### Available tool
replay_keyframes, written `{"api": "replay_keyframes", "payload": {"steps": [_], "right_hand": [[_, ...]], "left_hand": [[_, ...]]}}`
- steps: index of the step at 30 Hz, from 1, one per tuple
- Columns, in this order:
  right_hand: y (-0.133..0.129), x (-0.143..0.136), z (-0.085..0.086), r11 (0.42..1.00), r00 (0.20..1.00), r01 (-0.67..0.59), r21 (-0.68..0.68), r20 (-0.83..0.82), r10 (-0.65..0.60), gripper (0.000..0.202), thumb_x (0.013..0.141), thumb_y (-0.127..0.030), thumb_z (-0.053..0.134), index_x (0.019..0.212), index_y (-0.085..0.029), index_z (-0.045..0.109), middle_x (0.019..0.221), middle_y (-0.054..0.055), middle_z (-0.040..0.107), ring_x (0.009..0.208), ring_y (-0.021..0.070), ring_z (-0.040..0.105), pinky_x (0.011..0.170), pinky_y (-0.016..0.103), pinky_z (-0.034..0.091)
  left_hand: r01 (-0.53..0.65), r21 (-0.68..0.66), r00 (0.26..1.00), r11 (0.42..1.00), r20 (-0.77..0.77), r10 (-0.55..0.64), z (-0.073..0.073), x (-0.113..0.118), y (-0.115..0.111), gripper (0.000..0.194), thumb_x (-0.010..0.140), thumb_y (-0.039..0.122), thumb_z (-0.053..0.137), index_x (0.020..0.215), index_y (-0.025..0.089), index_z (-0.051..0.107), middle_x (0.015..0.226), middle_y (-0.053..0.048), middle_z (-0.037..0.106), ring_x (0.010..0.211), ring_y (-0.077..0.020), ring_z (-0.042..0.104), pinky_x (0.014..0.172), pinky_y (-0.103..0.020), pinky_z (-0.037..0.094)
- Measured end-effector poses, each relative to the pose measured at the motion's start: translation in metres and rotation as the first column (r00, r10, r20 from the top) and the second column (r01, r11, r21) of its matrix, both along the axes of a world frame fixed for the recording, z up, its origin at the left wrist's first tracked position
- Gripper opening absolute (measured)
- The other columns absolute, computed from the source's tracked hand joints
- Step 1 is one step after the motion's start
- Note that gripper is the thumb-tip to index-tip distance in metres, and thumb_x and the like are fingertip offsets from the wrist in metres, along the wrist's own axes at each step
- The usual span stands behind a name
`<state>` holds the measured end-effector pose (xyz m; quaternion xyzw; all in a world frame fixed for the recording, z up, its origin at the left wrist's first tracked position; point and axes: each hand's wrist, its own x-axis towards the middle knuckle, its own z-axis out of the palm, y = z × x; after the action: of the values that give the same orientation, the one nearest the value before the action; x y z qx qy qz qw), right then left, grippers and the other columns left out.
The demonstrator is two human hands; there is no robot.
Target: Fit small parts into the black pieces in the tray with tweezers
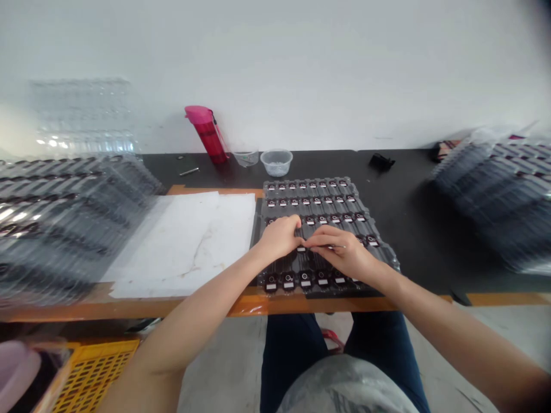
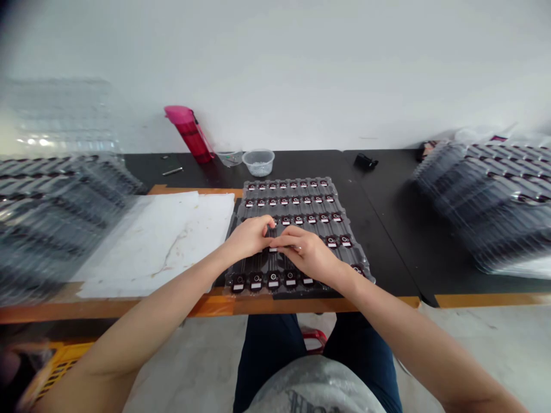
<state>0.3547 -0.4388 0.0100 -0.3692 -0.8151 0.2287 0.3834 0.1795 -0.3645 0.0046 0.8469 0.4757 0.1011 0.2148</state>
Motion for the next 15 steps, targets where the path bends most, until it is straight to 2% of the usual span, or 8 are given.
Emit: {"api": "replay_keyframes", "payload": {"steps": [8, 15], "right_hand": [[-0.0013, -0.0001, 0.0009, 1.000, 1.000, -0.005, -0.016, 0.002, 0.005, 0.020, 0.091, -0.016, 0.047, 0.098, -0.018, 0.066, 0.089, 0.008, 0.057, 0.074, 0.0138, 0.057, 0.059, 0.022, 0.047], [-0.0017, 0.0041, 0.0026, 0.999, 0.999, 0.032, -0.032, 0.008, -0.031, 0.018, 0.090, -0.018, 0.049, 0.097, -0.020, 0.065, 0.092, 0.007, 0.058, 0.079, 0.0151, 0.058, 0.068, 0.026, 0.049]], "left_hand": [[0.004, 0.012, 1.000, 1.000, -0.008, -0.003, -0.0018, 0.0003, 0.0013, 0.026, 0.068, 0.032, 0.063, 0.089, 0.023, 0.052, 0.079, -0.001, 0.060, 0.076, -0.0190, 0.057, 0.056, -0.026, 0.031], [0.008, 0.013, 1.000, 1.000, -0.013, -0.007, -0.0014, 0.0006, 0.0005, 0.028, 0.068, 0.034, 0.064, 0.091, 0.023, 0.052, 0.079, -0.001, 0.060, 0.078, -0.0200, 0.058, 0.057, -0.026, 0.033]]}}
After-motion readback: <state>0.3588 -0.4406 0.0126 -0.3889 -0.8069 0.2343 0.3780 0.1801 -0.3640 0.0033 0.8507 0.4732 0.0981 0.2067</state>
